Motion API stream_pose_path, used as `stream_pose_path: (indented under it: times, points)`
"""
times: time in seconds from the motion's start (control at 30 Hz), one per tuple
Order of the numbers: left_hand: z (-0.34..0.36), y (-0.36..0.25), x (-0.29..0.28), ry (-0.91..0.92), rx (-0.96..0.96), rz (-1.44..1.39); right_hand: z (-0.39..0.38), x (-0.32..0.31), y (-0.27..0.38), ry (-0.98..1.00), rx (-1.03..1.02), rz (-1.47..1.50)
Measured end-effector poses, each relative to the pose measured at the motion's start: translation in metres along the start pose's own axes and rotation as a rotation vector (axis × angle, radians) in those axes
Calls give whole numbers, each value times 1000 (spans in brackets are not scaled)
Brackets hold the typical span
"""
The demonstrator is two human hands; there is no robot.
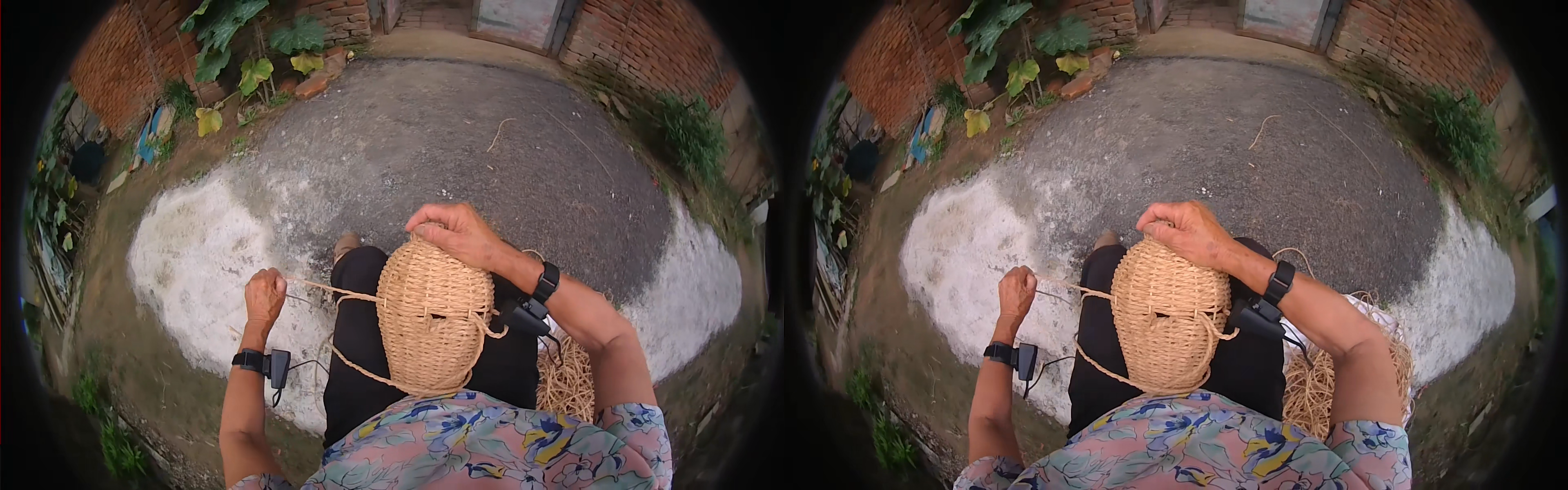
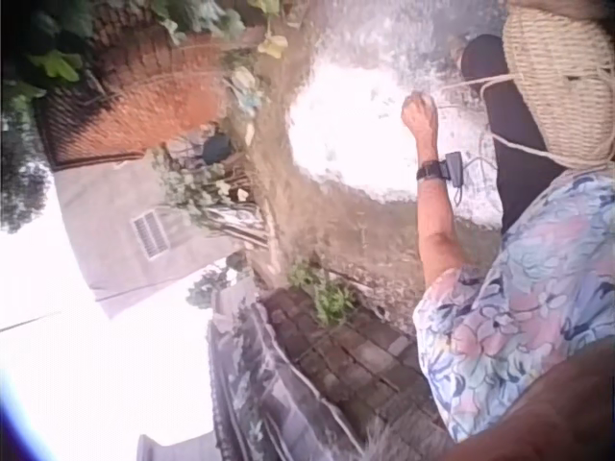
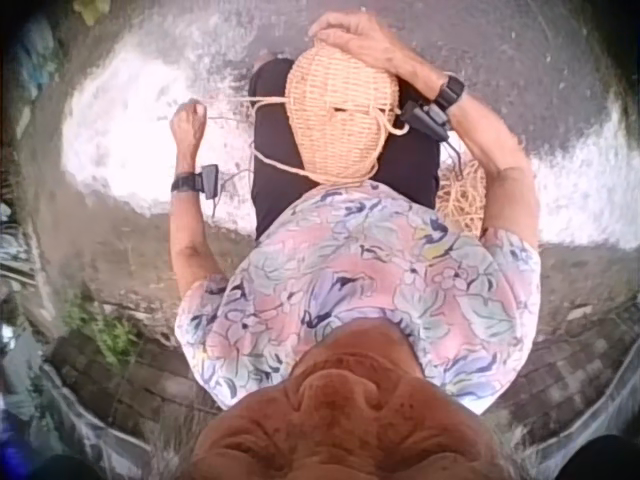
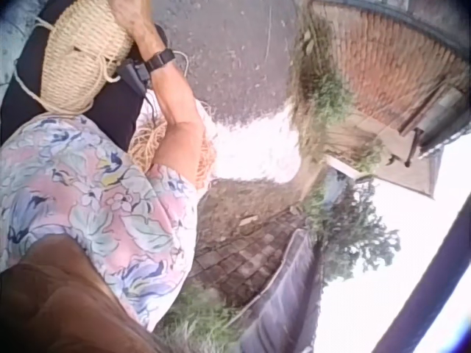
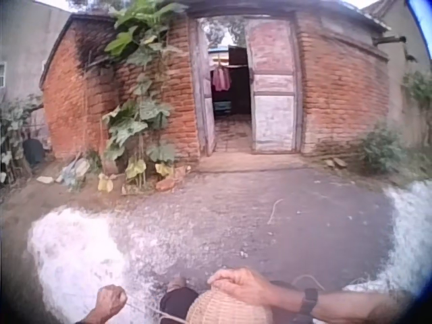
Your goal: Weave a basket using dried plant fibers or straw.
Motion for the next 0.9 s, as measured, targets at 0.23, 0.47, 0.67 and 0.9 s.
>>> stream_pose_path:
  times: [0.23, 0.47, 0.67, 0.9]
  points:
    - [-6, 31, 5, 84, -71, -21, 3, 3, -50, -34, 43, 36]
    - [9, -185, -22, 515, 50, -819, 4, 8, -49, 25, 81, 167]
    - [10, -208, -61, 245, 425, -690, -1, -3, -25, 21, 93, 16]
    - [14, -180, -51, 103, 276, -438, -3, -14, -3, 10, 40, -157]
Point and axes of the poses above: each hand's wrist, its own z-axis towards the middle knuckle, its own x-axis out of the palm, y = z × x, the point moved 9 cm from there along z, towards the middle knuckle, and after that the axes turned 6 degrees about -y, right-handed, at the moved point
